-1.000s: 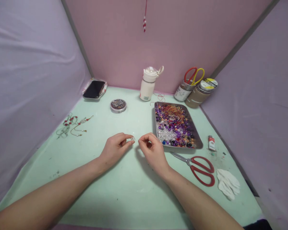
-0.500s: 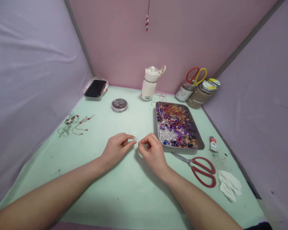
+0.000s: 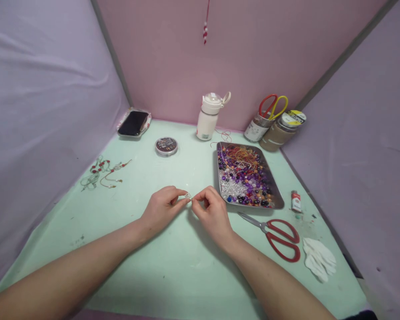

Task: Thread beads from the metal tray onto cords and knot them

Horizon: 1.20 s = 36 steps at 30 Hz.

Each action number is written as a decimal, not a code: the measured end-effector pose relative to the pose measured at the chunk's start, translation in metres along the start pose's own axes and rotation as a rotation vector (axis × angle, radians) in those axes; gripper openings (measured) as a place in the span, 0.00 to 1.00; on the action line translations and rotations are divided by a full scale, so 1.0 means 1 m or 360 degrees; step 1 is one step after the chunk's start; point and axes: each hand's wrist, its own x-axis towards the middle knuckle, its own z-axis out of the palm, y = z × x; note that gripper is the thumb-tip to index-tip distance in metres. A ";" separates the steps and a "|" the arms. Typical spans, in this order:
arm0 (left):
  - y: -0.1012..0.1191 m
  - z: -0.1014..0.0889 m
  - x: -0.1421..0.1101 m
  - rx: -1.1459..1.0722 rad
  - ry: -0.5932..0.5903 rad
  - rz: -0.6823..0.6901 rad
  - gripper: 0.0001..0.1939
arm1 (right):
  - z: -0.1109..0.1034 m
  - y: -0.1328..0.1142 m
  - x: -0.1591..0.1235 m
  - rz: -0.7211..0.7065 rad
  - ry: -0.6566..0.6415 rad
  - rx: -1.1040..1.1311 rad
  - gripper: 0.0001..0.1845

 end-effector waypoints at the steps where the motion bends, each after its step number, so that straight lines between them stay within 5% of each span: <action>1: 0.000 0.000 0.000 0.0013 0.0004 0.0018 0.06 | 0.000 -0.001 0.000 0.0001 -0.0013 0.0008 0.08; 36: -0.002 -0.001 0.000 0.0057 0.0057 0.0143 0.07 | -0.002 -0.007 0.000 -0.0003 -0.0049 0.0000 0.07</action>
